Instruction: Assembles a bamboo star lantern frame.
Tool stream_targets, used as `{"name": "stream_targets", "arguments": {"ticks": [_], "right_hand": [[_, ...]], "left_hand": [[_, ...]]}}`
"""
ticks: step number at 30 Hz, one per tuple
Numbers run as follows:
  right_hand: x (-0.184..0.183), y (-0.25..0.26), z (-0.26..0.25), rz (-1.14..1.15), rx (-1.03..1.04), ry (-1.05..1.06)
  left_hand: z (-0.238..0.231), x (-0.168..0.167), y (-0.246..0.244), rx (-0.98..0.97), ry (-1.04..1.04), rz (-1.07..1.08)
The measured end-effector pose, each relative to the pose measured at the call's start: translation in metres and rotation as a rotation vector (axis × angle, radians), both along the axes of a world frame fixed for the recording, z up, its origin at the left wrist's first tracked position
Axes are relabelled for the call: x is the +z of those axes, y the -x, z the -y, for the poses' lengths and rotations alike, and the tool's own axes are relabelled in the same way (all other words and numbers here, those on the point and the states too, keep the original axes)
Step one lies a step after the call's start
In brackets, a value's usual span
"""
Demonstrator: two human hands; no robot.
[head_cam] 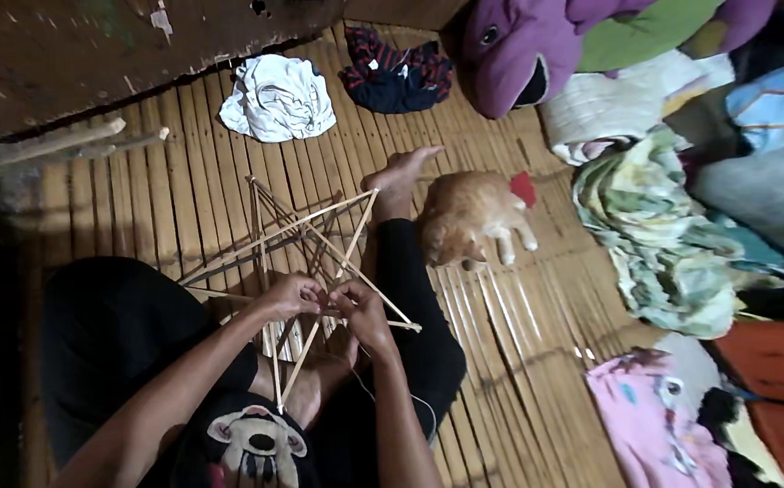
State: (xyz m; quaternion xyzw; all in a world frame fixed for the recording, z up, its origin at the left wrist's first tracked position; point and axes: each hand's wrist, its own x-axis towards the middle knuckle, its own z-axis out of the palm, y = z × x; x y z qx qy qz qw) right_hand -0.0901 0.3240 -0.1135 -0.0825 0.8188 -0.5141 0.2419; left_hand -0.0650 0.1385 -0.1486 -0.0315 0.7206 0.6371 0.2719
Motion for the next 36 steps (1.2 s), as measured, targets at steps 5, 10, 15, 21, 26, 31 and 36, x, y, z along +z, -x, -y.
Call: {"name": "stream_targets", "arguments": {"ticks": [5, 10, 15, 21, 26, 31, 36], "right_hand": [[0.000, 0.002, 0.009, 0.017, 0.054, -0.057], [0.002, -0.002, 0.014, -0.066, -0.007, -0.166], [0.007, -0.038, 0.011, -0.529, -0.141, -0.332], [-0.023, -0.073, 0.017, -0.562, -0.178, -0.389], [-0.037, -0.069, 0.023, -0.678, -0.284, -0.390], [-0.038, -0.068, 0.020, -0.594, -0.310, -0.284], [-0.034, -0.065, 0.017, -0.549, -0.284, -0.261]], "left_hand": [[-0.001, 0.000, -0.001, -0.012, 0.052, -0.039], [-0.002, 0.002, -0.002, -0.036, 0.085, -0.057], [0.001, 0.003, -0.003, -0.047, 0.065, -0.070], [-0.002, 0.002, -0.003, -0.019, 0.006, -0.055], [-0.004, 0.007, -0.004, -0.010, 0.055, -0.032], [-0.005, 0.010, -0.007, 0.017, 0.050, -0.029], [-0.005, 0.009, -0.006, 0.020, 0.054, -0.019]]}}
